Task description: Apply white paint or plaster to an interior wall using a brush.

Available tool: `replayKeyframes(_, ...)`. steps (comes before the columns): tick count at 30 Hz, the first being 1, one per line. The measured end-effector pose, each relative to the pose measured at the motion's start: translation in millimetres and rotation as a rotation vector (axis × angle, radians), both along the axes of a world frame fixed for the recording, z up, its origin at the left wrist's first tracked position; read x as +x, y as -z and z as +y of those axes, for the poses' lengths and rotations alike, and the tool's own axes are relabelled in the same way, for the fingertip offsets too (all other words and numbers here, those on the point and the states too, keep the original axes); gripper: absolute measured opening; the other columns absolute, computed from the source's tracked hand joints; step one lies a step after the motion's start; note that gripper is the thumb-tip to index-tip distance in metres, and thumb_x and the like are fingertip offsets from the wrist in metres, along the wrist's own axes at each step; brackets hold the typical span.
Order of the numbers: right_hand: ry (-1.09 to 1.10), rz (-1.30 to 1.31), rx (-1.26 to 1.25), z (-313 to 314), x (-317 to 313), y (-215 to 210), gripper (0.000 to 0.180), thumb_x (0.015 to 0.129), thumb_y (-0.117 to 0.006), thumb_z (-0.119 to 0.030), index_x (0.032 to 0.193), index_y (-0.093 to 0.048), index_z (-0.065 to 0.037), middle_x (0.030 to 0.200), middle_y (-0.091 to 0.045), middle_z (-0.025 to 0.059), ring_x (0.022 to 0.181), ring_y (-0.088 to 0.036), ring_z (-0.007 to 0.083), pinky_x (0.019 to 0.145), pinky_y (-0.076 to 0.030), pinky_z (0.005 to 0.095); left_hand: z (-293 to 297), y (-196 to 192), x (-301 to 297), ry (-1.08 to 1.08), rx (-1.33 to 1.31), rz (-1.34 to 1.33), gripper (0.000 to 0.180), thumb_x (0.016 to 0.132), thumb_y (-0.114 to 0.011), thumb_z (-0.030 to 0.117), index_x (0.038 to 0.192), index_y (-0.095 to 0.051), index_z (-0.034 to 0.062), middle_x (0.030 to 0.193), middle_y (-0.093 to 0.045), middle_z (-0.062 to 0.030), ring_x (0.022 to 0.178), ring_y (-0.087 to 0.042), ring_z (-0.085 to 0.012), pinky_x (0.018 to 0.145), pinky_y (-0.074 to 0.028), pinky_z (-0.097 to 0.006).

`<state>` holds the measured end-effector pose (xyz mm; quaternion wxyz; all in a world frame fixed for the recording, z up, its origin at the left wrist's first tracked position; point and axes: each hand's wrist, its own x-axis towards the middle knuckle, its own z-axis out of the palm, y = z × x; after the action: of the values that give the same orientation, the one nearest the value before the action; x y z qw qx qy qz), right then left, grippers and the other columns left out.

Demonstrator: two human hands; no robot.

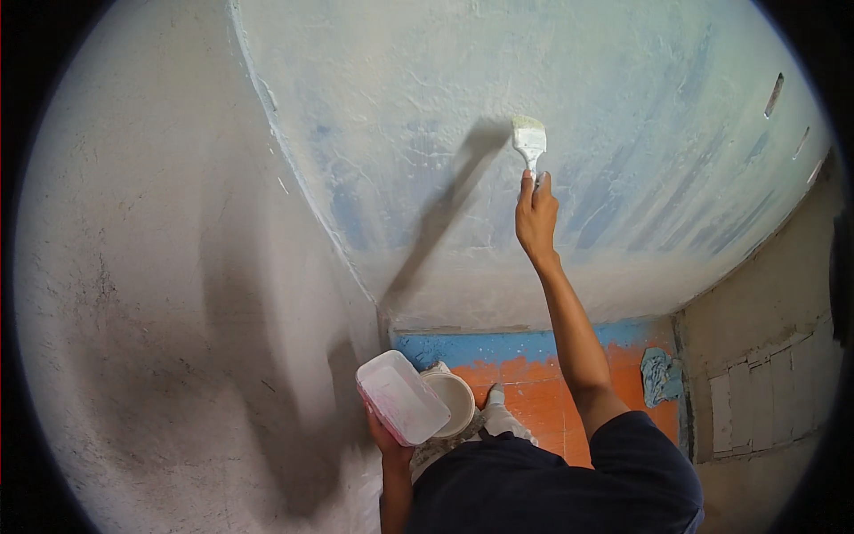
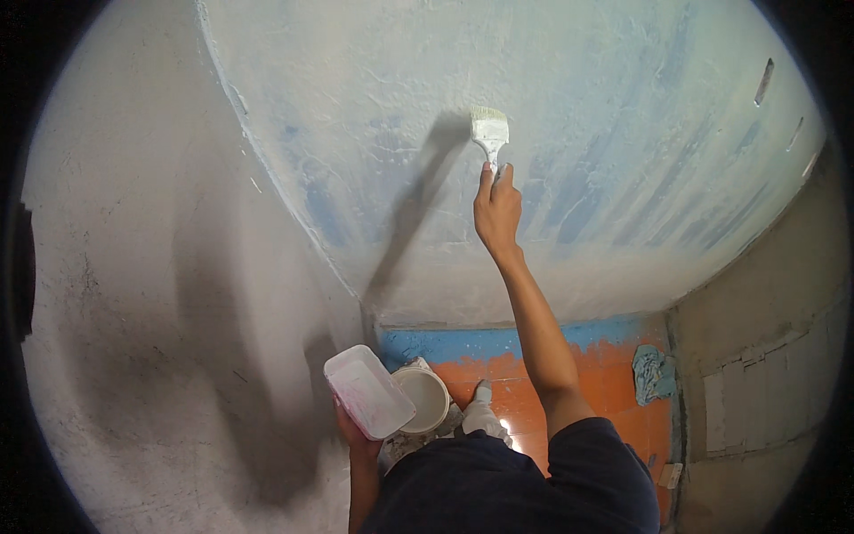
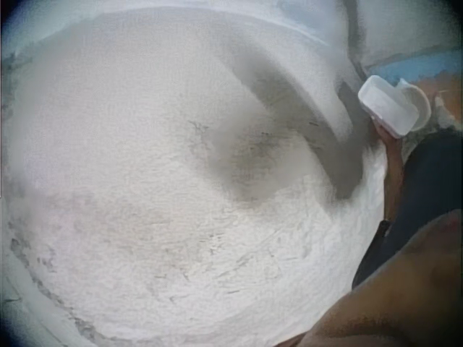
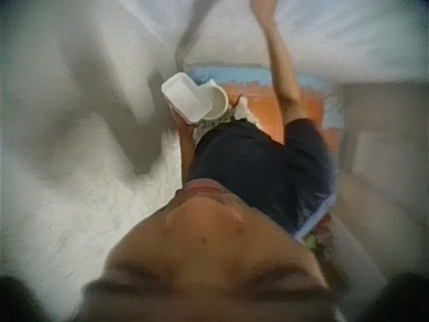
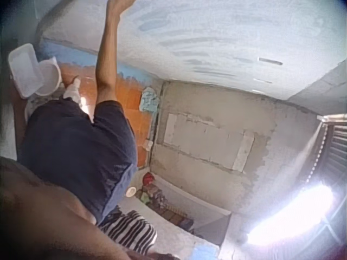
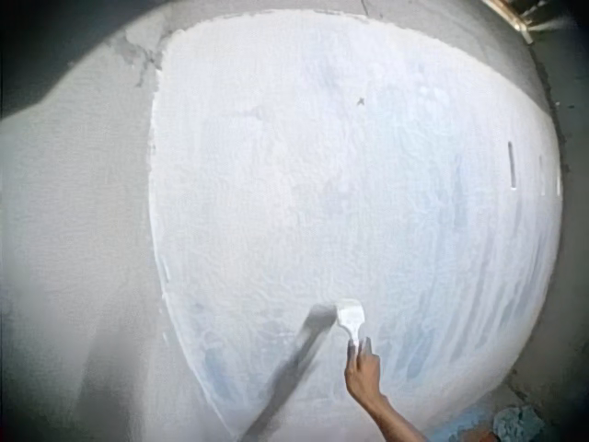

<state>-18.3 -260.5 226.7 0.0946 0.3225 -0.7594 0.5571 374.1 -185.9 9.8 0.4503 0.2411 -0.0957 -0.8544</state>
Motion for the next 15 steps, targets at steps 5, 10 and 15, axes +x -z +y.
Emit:
replayKeyframes(5, 0.155, 0.161, 0.57, -22, -16, 136, 0.036, 0.098, -0.048, -0.029, 0.112, -0.041, 0.003, 0.071, -0.064, 0.0301, 0.074, -0.067, 0.0452, 0.068, -0.052, 0.0549, 5, -13, -4, -0.008, -0.026, -0.021, 0.058, 0.103, -0.032, 0.052, 0.147, -0.038, 0.0146, 0.141, -0.051, -0.0095, 0.126, -0.054, -0.0313, 0.105, -0.046, -0.05)
replayKeyframes(10, 0.058, 0.002, 0.708, 2, -36, 269, 0.032, 0.095, -0.049, -0.027, 0.099, -0.052, 0.004, 0.074, -0.067, 0.0277, 0.075, -0.068, 0.0439, 0.067, -0.054, 0.0524, 8, -21, -11, 0.035, -0.031, 0.053, 0.058, 0.103, -0.033, 0.052, 0.147, -0.038, 0.0146, 0.142, -0.05, -0.0097, 0.126, -0.053, -0.0311, 0.105, -0.045, -0.05)
replayKeyframes(15, -0.147, -0.578, 0.256, -5, -54, 218, 0.038, 0.094, -0.056, -0.027, 0.065, -0.057, -0.003, 0.06, -0.06, 0.0101, 0.053, -0.059, 0.0227, 0.048, -0.043, 0.0383, 6, -17, -3, 0.043, -0.052, -0.012, 0.059, 0.103, -0.033, 0.053, 0.147, -0.038, 0.0144, 0.141, -0.051, -0.01, 0.126, -0.053, -0.031, 0.105, -0.045, -0.05)
